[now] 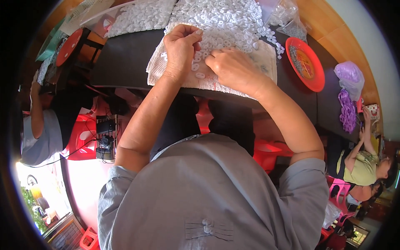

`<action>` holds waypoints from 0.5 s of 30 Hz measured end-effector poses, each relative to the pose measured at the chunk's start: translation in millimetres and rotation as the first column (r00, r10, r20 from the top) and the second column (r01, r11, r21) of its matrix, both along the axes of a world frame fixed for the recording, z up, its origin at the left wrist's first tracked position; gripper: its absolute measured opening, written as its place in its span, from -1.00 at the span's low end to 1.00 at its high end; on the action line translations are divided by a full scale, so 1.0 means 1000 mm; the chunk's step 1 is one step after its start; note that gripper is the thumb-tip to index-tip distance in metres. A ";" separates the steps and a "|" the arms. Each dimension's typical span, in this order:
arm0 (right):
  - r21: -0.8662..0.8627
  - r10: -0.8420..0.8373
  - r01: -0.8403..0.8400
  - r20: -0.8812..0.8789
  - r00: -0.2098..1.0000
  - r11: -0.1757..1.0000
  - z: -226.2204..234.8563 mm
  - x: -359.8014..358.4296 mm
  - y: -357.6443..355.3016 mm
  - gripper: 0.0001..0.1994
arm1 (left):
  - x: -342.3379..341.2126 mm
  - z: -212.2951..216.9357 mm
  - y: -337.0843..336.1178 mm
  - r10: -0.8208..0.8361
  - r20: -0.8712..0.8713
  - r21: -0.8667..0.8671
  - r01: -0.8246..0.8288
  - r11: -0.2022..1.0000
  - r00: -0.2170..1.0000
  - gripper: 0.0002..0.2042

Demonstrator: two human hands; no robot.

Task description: Assembling small white plastic rings or components by hand.

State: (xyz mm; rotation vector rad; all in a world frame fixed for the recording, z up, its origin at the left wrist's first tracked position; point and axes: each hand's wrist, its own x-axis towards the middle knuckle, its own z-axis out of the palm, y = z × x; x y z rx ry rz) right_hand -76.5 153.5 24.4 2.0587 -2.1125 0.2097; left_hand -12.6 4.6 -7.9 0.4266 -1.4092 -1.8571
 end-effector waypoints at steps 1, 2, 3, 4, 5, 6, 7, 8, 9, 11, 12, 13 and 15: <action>-0.034 -0.015 0.016 0.039 0.999 0.999 -0.003 0.000 -0.001 -0.88 | 0.000 0.000 0.000 -0.002 0.001 -0.002 0.002 1.000 1.000 -0.93; -0.067 -0.029 0.035 0.079 0.996 0.997 -0.006 -0.001 -0.001 -0.88 | 0.000 0.000 0.000 -0.001 0.003 -0.004 0.001 1.000 1.000 -0.93; -0.068 -0.032 0.037 0.080 0.996 0.997 -0.009 -0.002 0.001 -0.88 | 0.001 0.000 0.001 0.000 0.006 -0.006 0.000 1.000 1.000 -0.93; -0.086 -0.065 0.075 0.106 0.992 0.994 -0.014 -0.003 0.005 -0.89 | 0.001 0.001 0.001 -0.004 0.006 -0.007 0.004 1.000 1.000 -0.93; -0.103 -0.099 0.113 0.134 0.986 0.988 -0.017 -0.003 0.008 -0.89 | 0.001 0.001 0.002 -0.004 0.011 -0.009 0.004 1.000 1.000 -0.93; -0.104 -0.100 0.114 0.135 0.986 0.988 -0.018 -0.001 0.010 -0.89 | 0.002 0.001 0.002 -0.002 0.015 -0.012 0.003 1.000 1.000 -0.93; -0.149 -0.113 0.131 0.125 0.986 0.980 -0.019 0.003 0.012 -0.90 | 0.002 0.001 0.002 -0.004 0.017 -0.013 0.004 1.000 1.000 -0.93; -0.193 -0.127 0.148 0.116 0.985 0.970 -0.021 0.006 0.014 -0.91 | 0.002 0.000 0.002 -0.006 0.009 -0.018 0.006 1.000 1.000 -0.93; -0.195 -0.131 0.152 0.118 0.984 0.969 -0.022 0.008 0.015 -0.91 | 0.001 0.000 0.002 -0.010 0.003 -0.022 0.011 1.000 1.000 -0.93; -0.298 -0.123 0.123 0.017 0.992 0.947 -0.024 0.012 0.015 -0.93 | 0.002 0.000 0.001 -0.018 0.014 -0.038 0.019 0.999 1.000 -0.94; -0.301 -0.128 0.128 0.019 0.992 0.945 -0.026 0.012 0.014 -0.93 | 0.002 0.000 0.001 -0.023 0.023 -0.051 0.024 0.998 0.999 -0.94; -0.318 -0.114 0.102 -0.020 0.993 0.943 -0.030 0.012 0.012 -0.92 | 0.002 0.000 0.001 -0.027 0.025 -0.055 0.029 0.998 0.999 -0.94; -0.338 -0.105 0.079 -0.059 0.993 0.938 -0.031 0.011 0.009 -0.92 | 0.002 0.000 0.001 -0.028 0.014 -0.066 0.029 0.997 1.000 -0.93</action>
